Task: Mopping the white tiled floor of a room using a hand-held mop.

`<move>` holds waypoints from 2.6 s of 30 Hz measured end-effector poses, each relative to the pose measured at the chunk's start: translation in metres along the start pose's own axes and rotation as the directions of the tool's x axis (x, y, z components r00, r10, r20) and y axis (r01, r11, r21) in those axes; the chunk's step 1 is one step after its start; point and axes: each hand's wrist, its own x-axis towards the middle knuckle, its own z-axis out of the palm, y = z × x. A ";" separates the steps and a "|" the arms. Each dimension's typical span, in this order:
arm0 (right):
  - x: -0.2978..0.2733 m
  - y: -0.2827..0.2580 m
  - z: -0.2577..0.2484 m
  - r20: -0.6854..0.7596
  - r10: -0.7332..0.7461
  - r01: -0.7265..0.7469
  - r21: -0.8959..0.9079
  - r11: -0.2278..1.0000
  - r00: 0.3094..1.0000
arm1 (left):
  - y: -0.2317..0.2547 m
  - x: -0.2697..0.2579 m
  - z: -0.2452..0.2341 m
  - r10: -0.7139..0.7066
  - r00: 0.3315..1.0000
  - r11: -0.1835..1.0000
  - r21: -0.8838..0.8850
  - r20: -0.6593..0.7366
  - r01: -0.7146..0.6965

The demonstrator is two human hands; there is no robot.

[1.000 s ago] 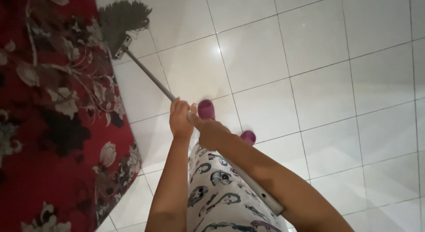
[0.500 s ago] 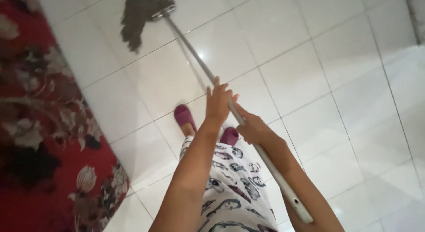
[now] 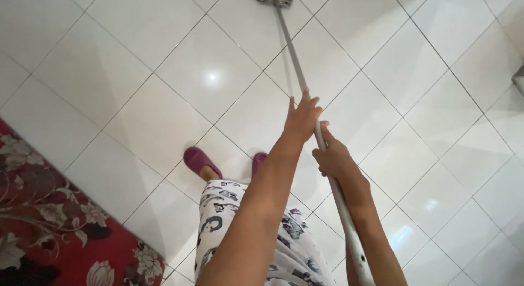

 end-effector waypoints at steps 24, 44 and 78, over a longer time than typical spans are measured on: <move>-0.028 -0.104 0.161 0.563 -0.283 0.600 -0.526 0.603 0.777 | -0.161 -0.174 -0.058 -0.531 0.752 0.847 -0.214 -0.391 0.487; -0.104 -0.128 0.327 0.806 -0.128 0.793 -0.518 0.320 0.578 | -0.220 -0.384 -0.066 -0.878 0.241 0.463 -0.602 -0.415 0.651; -0.017 0.073 0.005 -0.031 0.156 -0.152 0.103 0.983 0.987 | 0.028 -0.016 0.113 0.157 0.983 0.988 -0.027 0.097 -0.155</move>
